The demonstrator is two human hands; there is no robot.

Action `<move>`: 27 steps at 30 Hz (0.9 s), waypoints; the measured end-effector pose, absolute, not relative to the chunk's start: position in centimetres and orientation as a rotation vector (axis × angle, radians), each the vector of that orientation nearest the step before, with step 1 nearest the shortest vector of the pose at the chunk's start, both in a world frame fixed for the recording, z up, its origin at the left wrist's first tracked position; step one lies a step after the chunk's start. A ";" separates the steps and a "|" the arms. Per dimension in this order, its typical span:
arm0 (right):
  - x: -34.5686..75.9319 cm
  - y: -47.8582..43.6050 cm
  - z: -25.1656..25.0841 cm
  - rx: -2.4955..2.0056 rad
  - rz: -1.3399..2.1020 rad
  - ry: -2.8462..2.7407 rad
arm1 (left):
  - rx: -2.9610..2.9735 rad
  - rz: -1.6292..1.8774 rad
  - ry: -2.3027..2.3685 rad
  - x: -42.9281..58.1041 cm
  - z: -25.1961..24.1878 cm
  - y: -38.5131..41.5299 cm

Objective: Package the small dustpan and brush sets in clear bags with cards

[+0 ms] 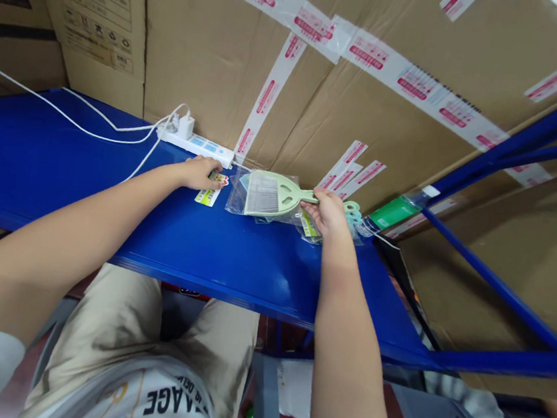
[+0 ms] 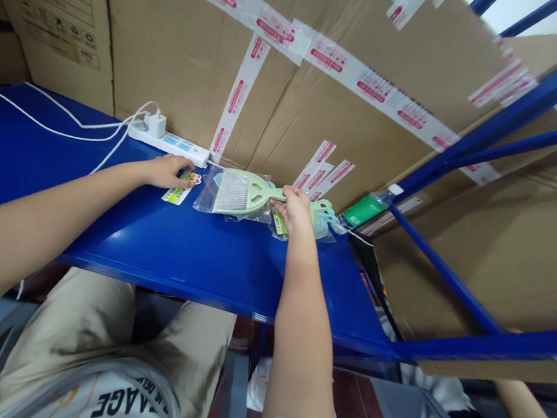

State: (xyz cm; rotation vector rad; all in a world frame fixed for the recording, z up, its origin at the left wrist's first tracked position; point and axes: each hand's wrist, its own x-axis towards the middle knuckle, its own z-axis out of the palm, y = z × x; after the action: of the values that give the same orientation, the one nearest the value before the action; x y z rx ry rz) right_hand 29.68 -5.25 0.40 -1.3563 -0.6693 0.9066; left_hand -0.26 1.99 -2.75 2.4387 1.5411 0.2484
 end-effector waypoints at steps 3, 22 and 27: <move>29.5 -5.4 0.6 -1.359 0.909 -0.672 | 2.449 0.266 1.508 -0.3 -2.8 2.2; 28.8 -5.9 1.2 -1.392 0.948 -0.655 | 2.361 0.473 1.322 0.0 -3.6 2.5; 29.2 -5.4 0.6 -1.391 0.942 -0.685 | 2.406 0.494 1.311 0.3 -3.3 2.4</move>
State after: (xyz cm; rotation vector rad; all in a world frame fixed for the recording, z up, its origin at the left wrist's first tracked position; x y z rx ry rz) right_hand 29.17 -5.42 0.57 -1.3906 -0.6849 0.9424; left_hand 0.31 2.38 -3.29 2.4056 1.3115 0.4935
